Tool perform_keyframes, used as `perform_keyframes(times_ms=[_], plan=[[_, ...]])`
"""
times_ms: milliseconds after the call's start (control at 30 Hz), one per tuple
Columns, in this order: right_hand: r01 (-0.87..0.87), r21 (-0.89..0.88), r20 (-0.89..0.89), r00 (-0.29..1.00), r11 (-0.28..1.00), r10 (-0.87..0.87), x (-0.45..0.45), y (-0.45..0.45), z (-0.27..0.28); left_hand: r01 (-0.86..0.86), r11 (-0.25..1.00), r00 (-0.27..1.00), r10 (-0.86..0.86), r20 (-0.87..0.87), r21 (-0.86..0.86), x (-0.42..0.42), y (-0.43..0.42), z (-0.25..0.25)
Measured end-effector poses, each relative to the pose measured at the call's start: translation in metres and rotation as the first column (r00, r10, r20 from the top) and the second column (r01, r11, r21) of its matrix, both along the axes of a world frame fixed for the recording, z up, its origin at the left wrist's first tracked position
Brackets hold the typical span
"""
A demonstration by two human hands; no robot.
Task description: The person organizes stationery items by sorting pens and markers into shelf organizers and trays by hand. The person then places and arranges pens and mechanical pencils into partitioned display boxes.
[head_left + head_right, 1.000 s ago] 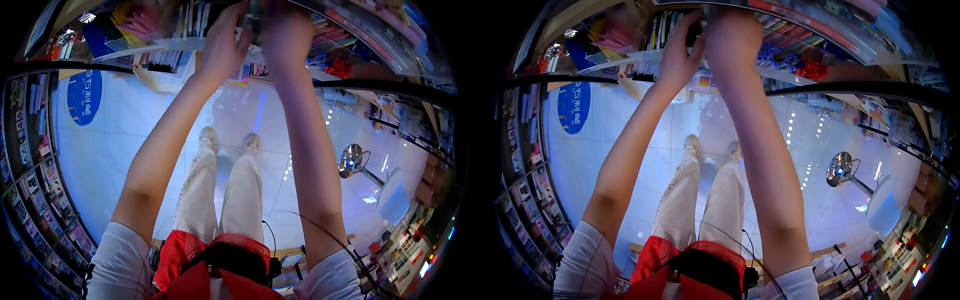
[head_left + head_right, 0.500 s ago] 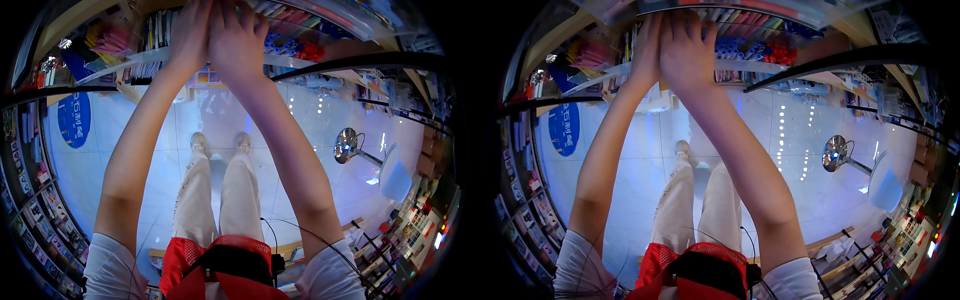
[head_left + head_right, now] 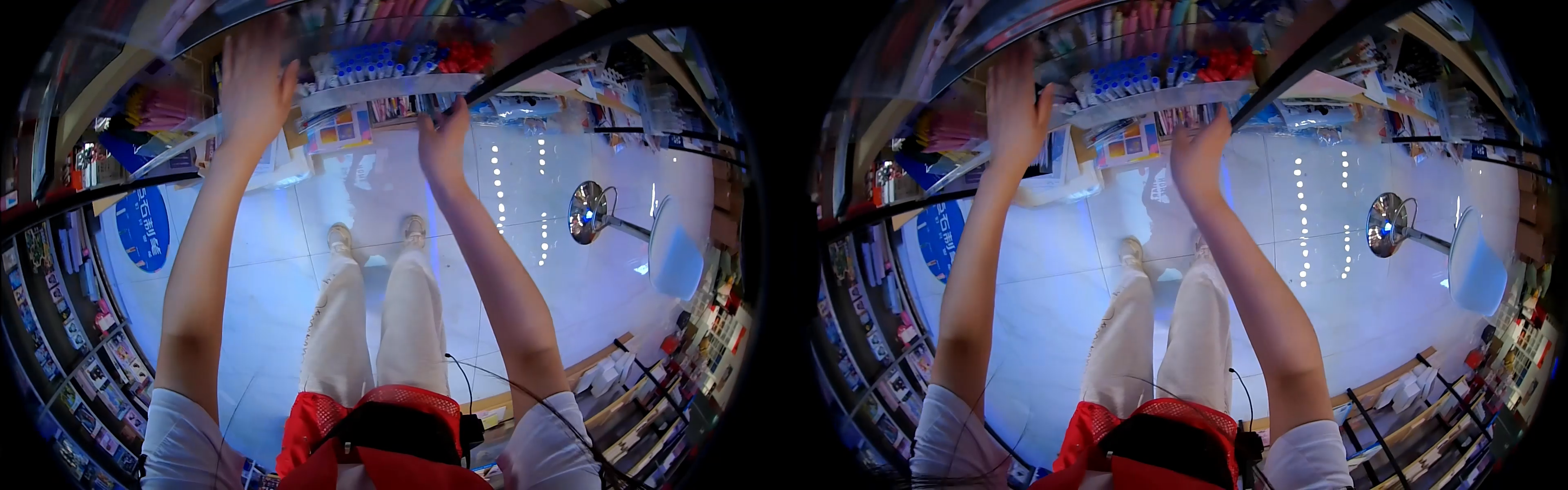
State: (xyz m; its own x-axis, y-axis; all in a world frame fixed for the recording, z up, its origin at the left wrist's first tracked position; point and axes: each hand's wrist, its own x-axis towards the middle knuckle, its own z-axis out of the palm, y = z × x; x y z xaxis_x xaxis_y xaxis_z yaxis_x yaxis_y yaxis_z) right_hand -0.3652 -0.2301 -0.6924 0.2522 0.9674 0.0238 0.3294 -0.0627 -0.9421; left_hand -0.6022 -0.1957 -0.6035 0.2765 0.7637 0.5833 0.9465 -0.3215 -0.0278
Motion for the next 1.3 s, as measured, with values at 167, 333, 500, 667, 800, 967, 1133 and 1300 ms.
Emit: perform_keyframes(times_ms=[167, 333, 500, 667, 800, 967, 1133, 1300], plan=[[-0.226, -0.414, -0.758, 0.623, 0.882, -0.196, 0.018, 0.029, 0.025, -0.096, 0.979, 0.833, 0.178, 0.524, -0.18, 0.014, -0.038, -0.032], [-0.254, -0.279, -0.899, 0.407, 0.926, -0.159, 0.0, 0.047, 0.031, 0.17, 0.802, 0.608, 0.371, 0.702, -0.572, 0.015, -0.03, -0.081], [-0.279, -0.223, -0.849, 0.527, 0.934, -0.046, -0.011, 0.077, 0.023, 0.073, 0.802, 0.402, 0.52, 0.754, -0.592, 0.035, 0.004, -0.088], [-0.185, -0.196, -0.77, 0.637, 0.963, -0.035, -0.051, 0.11, -0.003, 0.051, 0.864, 0.383, 0.445, 0.809, -0.5, 0.039, 0.036, -0.104], [-0.265, -0.248, -0.712, 0.702, 0.932, 0.01, -0.042, 0.106, 0.022, -0.022, 0.858, 0.227, 0.505, 0.833, -0.514, 0.056, 0.053, -0.099], [-0.238, -0.132, -0.523, 0.841, 0.962, 0.136, -0.025, 0.083, 0.02, -0.247, 0.893, 0.239, 0.433, 0.869, -0.377, 0.054, 0.077, -0.133], [-0.341, -0.285, -0.356, 0.905, 0.896, 0.232, 0.037, 0.018, -0.005, 0.023, 0.903, 0.228, 0.412, 0.882, -0.428, 0.062, 0.051, -0.084], [0.052, 0.102, 0.039, 0.998, 0.993, -0.056, 0.125, 0.005, -0.013, 0.172, 0.723, 0.361, 0.586, 0.726, -0.669, 0.067, -0.014, -0.056]])
